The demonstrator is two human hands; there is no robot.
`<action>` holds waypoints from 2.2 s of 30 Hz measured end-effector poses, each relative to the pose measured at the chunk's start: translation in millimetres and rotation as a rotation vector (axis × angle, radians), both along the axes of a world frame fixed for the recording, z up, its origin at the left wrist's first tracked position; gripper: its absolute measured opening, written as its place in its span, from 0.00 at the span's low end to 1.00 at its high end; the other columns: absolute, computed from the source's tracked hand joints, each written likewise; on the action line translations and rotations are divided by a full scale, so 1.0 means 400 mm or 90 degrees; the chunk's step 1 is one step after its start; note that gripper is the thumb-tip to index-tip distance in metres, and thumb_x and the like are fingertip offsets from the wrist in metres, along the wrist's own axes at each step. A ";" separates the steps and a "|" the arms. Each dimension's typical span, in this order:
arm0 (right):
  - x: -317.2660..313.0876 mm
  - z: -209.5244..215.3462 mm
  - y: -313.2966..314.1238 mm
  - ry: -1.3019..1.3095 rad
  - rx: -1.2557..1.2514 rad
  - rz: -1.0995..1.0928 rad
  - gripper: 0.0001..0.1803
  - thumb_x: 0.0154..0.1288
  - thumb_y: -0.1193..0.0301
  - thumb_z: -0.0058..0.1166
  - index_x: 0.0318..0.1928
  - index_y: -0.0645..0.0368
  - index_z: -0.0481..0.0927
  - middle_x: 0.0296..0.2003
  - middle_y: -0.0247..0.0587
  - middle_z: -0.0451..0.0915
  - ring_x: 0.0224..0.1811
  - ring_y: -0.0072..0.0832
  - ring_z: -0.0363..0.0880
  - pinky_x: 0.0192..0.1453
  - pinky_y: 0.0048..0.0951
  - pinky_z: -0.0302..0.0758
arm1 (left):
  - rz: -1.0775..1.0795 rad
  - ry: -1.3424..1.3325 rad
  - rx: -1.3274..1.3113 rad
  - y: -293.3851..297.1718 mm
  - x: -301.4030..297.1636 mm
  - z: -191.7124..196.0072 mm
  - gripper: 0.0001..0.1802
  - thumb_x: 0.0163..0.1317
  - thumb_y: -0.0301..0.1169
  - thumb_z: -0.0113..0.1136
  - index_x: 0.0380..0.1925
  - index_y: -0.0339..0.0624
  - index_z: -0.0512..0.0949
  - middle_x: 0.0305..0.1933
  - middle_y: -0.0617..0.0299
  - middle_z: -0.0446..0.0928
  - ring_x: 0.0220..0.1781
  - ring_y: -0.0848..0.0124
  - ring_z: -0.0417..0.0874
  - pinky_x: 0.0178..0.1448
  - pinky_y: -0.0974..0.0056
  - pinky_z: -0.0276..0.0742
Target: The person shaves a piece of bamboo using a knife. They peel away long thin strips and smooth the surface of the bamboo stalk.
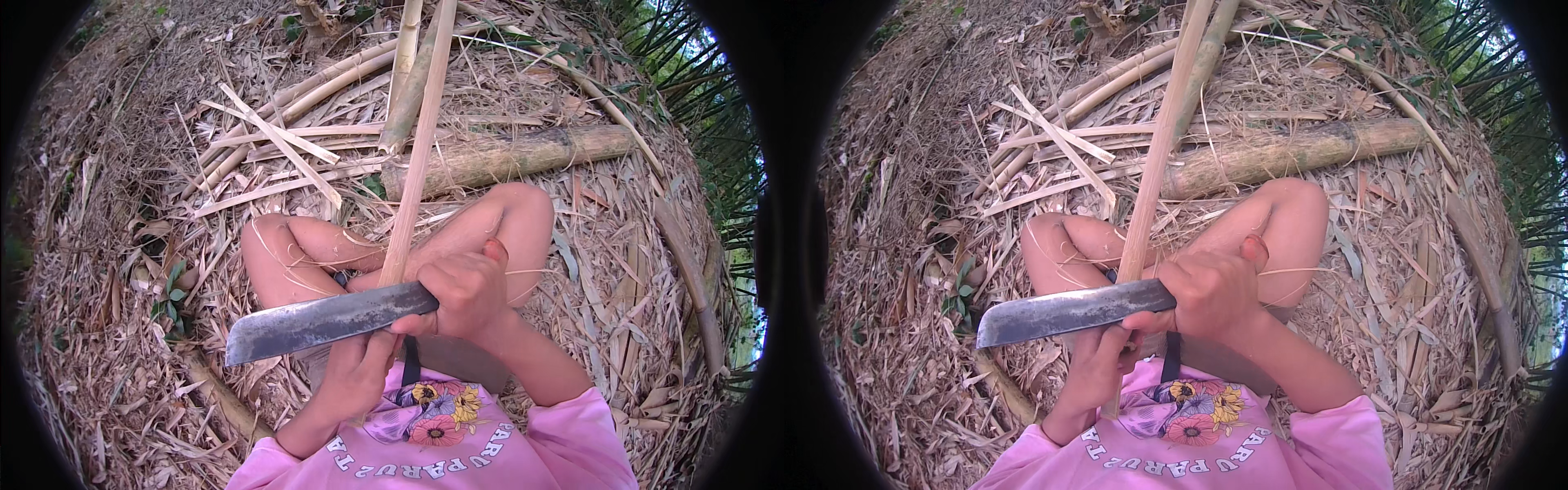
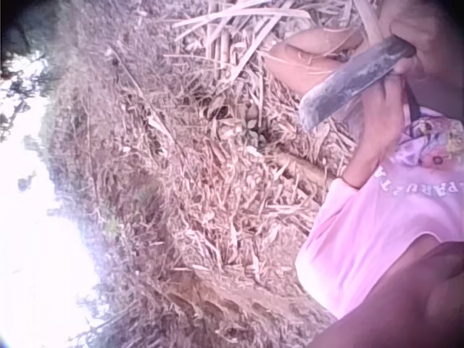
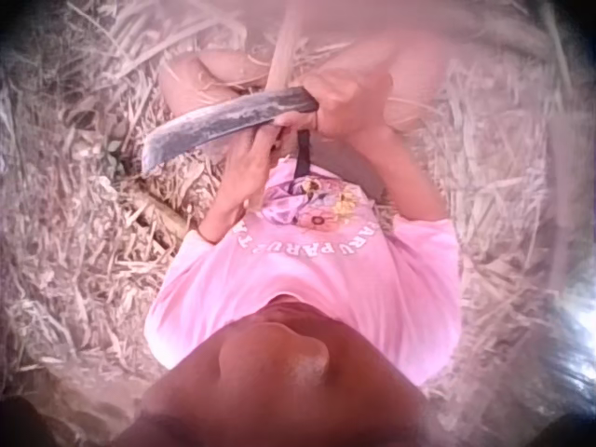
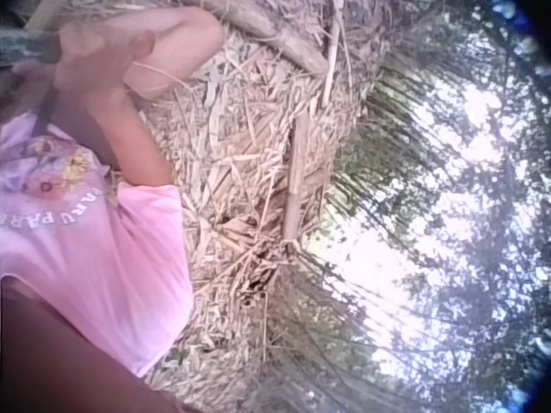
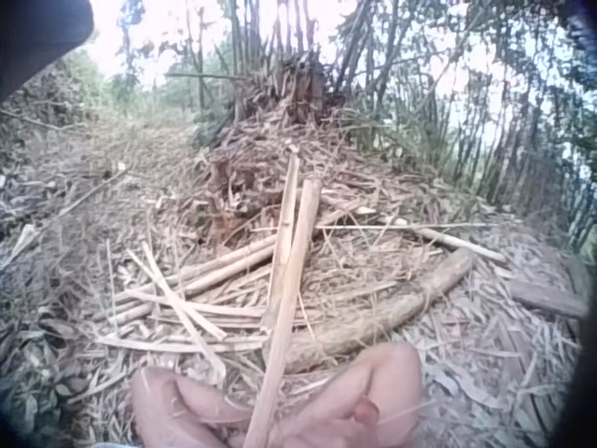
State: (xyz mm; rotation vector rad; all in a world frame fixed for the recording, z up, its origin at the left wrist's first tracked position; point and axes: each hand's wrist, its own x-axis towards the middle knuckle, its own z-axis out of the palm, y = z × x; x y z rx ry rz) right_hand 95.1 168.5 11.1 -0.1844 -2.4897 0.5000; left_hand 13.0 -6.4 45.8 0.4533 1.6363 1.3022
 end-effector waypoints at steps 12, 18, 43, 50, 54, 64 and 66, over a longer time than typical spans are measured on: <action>0.021 -0.023 0.071 -0.085 0.004 -0.086 0.33 0.61 0.35 0.54 0.22 0.55 0.79 0.14 0.40 0.76 0.16 0.36 0.79 0.20 0.39 0.72 | 0.088 -0.225 0.106 0.060 0.014 0.024 0.12 0.79 0.34 0.39 0.49 0.39 0.70 0.28 0.68 0.68 0.17 0.85 0.62 0.19 0.76 0.56; 0.007 0.023 -0.003 -0.070 0.014 -0.022 0.36 0.59 0.33 0.54 0.19 0.56 0.76 0.13 0.37 0.75 0.15 0.33 0.78 0.21 0.32 0.73 | 0.111 -0.065 0.024 0.044 0.036 -0.024 0.11 0.77 0.35 0.42 0.43 0.39 0.69 0.29 0.65 0.68 0.18 0.81 0.64 0.20 0.73 0.56; -0.019 0.014 -0.004 -0.043 -0.010 0.034 0.37 0.59 0.32 0.53 0.17 0.56 0.72 0.13 0.37 0.73 0.14 0.33 0.77 0.21 0.34 0.70 | 0.062 0.321 0.029 0.024 0.046 -0.095 0.09 0.75 0.27 0.43 0.43 0.33 0.73 0.28 0.59 0.73 0.24 0.73 0.75 0.27 0.65 0.69; -0.021 -0.036 0.090 -0.190 0.015 -0.119 0.36 0.61 0.35 0.54 0.17 0.57 0.73 0.14 0.39 0.72 0.17 0.36 0.76 0.23 0.38 0.70 | 0.076 0.166 -0.026 0.028 0.037 -0.004 0.10 0.77 0.28 0.41 0.45 0.34 0.72 0.22 0.61 0.71 0.20 0.73 0.72 0.26 0.65 0.68; -0.018 -0.058 0.176 -0.164 0.007 -0.138 0.35 0.59 0.35 0.55 0.17 0.56 0.74 0.14 0.40 0.73 0.17 0.36 0.77 0.22 0.37 0.70 | 0.051 0.079 -0.024 0.038 0.047 -0.017 0.11 0.78 0.29 0.41 0.44 0.34 0.72 0.21 0.62 0.70 0.18 0.74 0.70 0.25 0.66 0.66; -0.030 -0.020 0.031 -0.013 0.037 0.052 0.40 0.55 0.29 0.53 0.16 0.56 0.72 0.13 0.38 0.73 0.15 0.34 0.78 0.21 0.35 0.74 | 0.006 0.505 0.057 0.032 0.021 -0.043 0.09 0.72 0.22 0.46 0.35 0.31 0.75 0.26 0.54 0.75 0.28 0.64 0.78 0.34 0.59 0.71; -0.029 -0.042 0.044 -0.010 0.049 0.056 0.40 0.54 0.29 0.53 0.16 0.56 0.71 0.13 0.39 0.73 0.15 0.35 0.77 0.21 0.35 0.74 | 0.007 0.502 0.040 0.035 0.017 -0.050 0.08 0.72 0.22 0.46 0.36 0.31 0.75 0.27 0.54 0.75 0.28 0.64 0.77 0.35 0.59 0.71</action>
